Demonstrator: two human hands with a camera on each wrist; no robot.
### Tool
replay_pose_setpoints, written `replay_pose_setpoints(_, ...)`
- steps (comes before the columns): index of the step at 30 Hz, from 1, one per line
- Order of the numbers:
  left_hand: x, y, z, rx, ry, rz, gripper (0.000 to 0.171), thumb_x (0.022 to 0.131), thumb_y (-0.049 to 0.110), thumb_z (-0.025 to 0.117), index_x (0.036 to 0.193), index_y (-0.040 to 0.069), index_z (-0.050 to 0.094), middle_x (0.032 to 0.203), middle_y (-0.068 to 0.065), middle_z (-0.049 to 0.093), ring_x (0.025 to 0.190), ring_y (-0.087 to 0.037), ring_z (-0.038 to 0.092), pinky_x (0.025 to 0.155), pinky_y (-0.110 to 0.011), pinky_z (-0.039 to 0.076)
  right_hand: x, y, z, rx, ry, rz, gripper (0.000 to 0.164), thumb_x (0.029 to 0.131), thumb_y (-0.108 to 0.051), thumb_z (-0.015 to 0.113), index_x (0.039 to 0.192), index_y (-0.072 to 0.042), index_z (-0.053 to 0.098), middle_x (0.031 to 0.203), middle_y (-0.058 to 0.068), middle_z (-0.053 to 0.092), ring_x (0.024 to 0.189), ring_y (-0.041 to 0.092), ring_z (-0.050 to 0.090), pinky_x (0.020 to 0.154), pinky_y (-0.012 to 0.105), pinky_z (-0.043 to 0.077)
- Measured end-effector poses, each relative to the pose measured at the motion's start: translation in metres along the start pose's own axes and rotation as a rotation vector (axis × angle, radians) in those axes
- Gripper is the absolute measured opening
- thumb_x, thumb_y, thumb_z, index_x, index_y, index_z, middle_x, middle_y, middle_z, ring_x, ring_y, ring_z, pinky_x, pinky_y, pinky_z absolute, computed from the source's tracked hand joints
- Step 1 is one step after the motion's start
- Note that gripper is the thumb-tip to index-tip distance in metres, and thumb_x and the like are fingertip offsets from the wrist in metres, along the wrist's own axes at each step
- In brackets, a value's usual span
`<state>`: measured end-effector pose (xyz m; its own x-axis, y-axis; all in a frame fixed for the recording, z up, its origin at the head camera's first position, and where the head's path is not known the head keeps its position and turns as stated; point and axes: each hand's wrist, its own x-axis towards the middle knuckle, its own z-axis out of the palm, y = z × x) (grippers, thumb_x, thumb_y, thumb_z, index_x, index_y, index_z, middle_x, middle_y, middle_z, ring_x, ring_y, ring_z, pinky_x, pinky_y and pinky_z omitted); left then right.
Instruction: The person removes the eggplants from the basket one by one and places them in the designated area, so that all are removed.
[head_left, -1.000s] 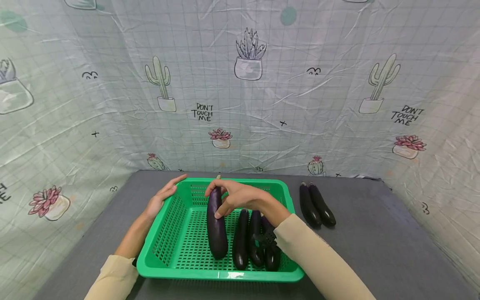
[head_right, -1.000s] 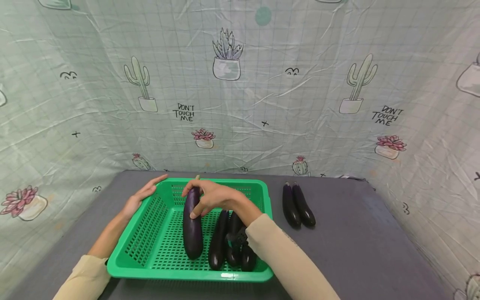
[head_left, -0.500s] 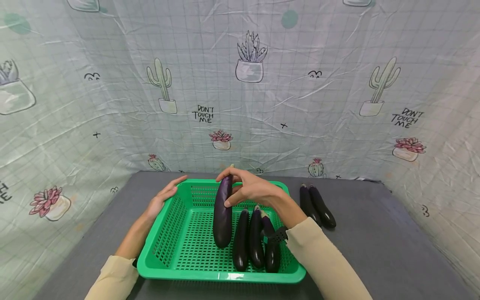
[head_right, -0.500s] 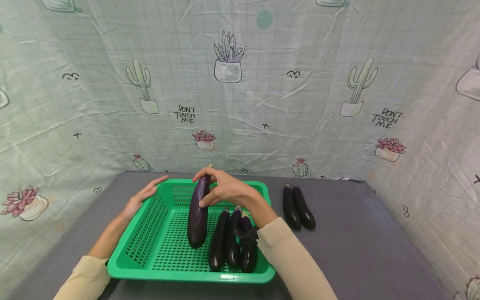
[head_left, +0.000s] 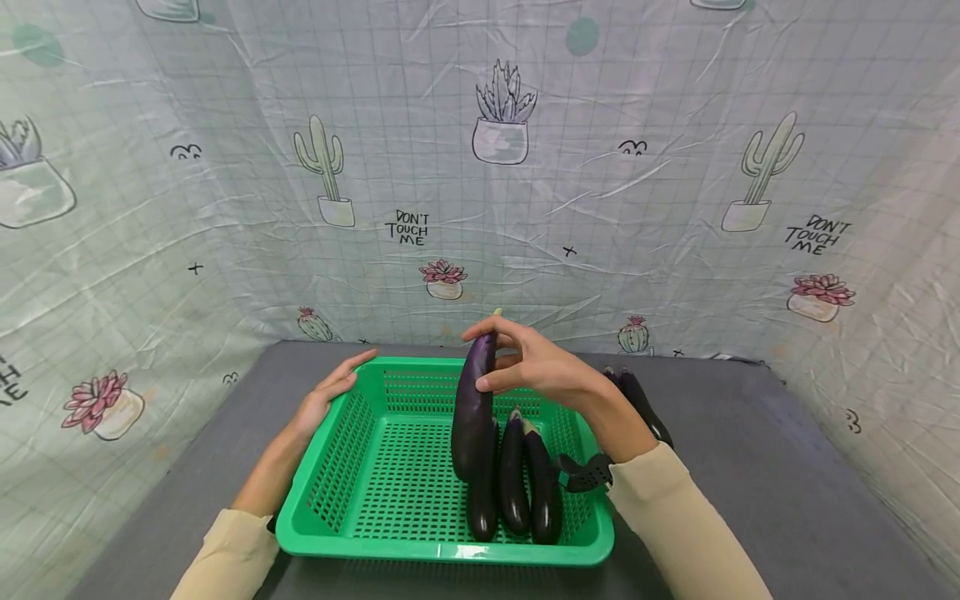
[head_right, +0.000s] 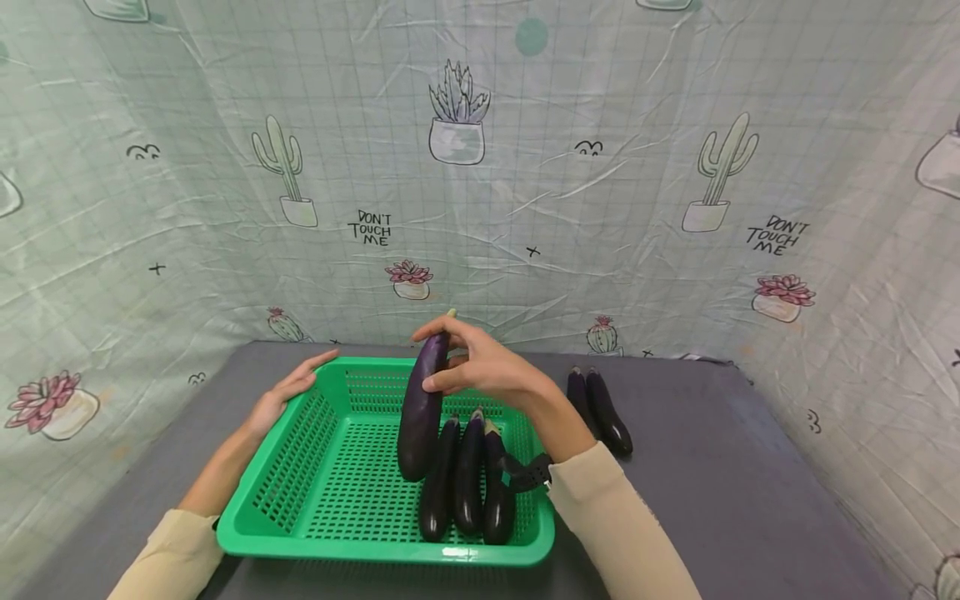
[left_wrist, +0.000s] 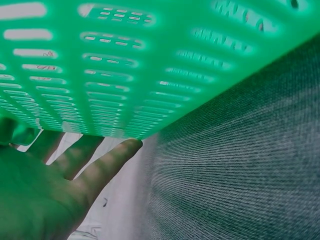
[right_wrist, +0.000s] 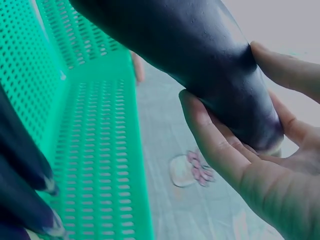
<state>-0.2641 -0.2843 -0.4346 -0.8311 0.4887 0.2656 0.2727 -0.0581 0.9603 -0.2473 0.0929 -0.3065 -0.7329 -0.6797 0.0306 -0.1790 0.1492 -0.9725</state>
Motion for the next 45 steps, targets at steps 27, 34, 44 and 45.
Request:
replay_pose_setpoints(27, 0.001, 0.004, 0.005, 0.262, 0.107, -0.033, 0.053, 0.115, 0.021, 0.024, 0.162, -0.003, 0.024, 0.169, -0.026, 0.016, 0.154, -0.031, 0.028, 0.122, -0.051, 0.026, -0.099, 0.000, -0.060, -0.023, 0.294, -0.238, 0.055, 0.105, -0.004, 0.057, 0.156, -0.018, 0.041, 0.134, 0.008, 0.052, 0.107, 0.012, 0.069, 0.085, 0.028, 0.056)
replay_pose_setpoints(34, 0.000, 0.006, 0.005, 0.268, 0.103, -0.023, 0.053, 0.115, 0.019, 0.024, 0.162, -0.005, 0.024, 0.169, -0.030, 0.010, 0.154, -0.034, 0.023, 0.120, -0.056, 0.022, -0.118, 0.006, -0.069, -0.031, 0.379, -0.238, 0.050, 0.106, -0.005, 0.057, 0.153, -0.016, 0.045, 0.139, 0.009, 0.049, 0.109, 0.012, 0.067, 0.089, 0.024, 0.057)
replay_pose_setpoints(44, -0.001, 0.004, 0.004, 0.188, 0.068, -0.016, 0.053, 0.115, 0.020, 0.022, 0.164, -0.001, 0.020, 0.167, -0.024, 0.018, 0.129, 0.002, 0.053, 0.102, -0.016, 0.047, -0.131, 0.021, -0.084, -0.073, 0.433, -0.232, 0.038, 0.107, -0.007, 0.056, 0.145, -0.010, 0.052, 0.140, -0.001, 0.053, 0.115, 0.007, 0.065, 0.089, 0.021, 0.056)
replay_pose_setpoints(45, 0.000, 0.004, 0.004, 0.179, 0.065, -0.015, 0.053, 0.115, 0.020, 0.022, 0.164, -0.001, 0.020, 0.166, -0.017, 0.023, 0.129, 0.001, 0.054, 0.102, -0.017, 0.048, -0.133, 0.023, -0.086, -0.066, 0.439, -0.233, 0.038, 0.107, -0.007, 0.056, 0.145, -0.010, 0.053, 0.140, -0.001, 0.054, 0.116, 0.007, 0.065, 0.090, 0.021, 0.055)
